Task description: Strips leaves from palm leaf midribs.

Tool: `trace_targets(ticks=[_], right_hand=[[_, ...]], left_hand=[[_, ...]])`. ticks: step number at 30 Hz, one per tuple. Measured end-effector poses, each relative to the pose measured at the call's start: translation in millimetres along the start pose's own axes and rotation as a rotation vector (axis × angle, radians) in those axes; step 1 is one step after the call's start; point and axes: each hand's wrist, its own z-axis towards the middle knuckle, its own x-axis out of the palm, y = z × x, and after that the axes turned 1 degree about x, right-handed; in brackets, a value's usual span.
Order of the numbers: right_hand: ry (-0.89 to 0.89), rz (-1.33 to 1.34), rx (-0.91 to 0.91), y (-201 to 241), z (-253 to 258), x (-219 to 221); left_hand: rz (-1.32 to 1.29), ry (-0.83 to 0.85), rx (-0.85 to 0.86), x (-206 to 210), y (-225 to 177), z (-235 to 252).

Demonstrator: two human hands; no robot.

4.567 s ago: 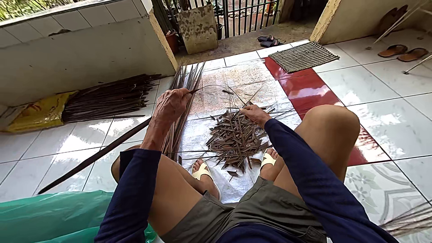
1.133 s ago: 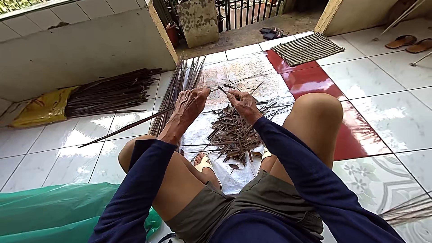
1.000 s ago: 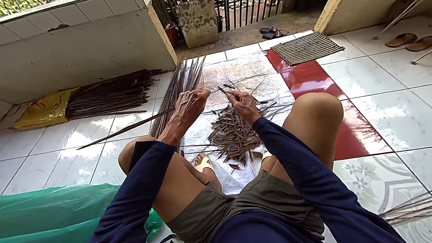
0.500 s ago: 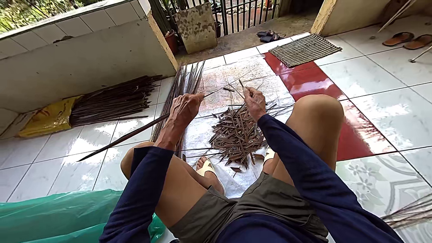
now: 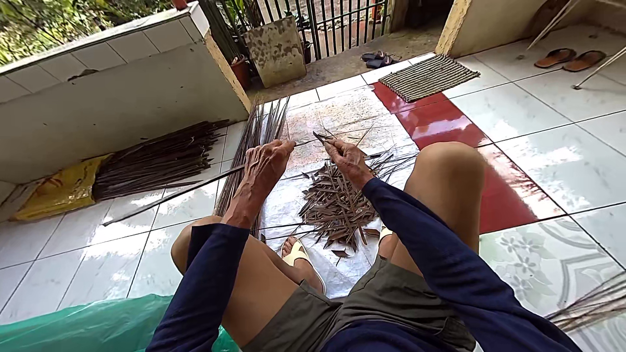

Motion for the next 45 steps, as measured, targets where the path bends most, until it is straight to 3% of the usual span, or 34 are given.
trace_targets(ticks=[6,10,12,16,22,27,34,40,45], right_hand=[[-0.078,-0.034,0.088,-13,7,-6],[-0.228,-0.053,0.168,-20,10,-13],[-0.306,-0.022,0.104,-17,7,-13],[-0.151,0.038,-0.094,0,-3,-9],[-0.038,0.022,-0.088,1,-7,-1],[-0.142,0.01,-0.047,-8,3,-6],[-0.367,0.097,0.031,-13,10,-21],[-0.044,0.479,0.061,11,0,-14],[-0.052,0.665,0.167,12,6,-15]], left_hand=[[-0.063,-0.032,0.002,3,4,2],[-0.143,0.065,-0.104,0,8,3],[-0.25,0.12,-0.163,-4,10,4],[-0.522,0.16,-0.174,-3,13,10],[-0.708,0.185,-0.148,-9,7,12],[-0.806,0.2,-0.114,-10,11,11],[-0.793,0.201,-0.202,-31,-1,2],[-0.766,0.209,-0.088,-6,0,15],[-0.808,0.317,-0.058,6,-8,29]])
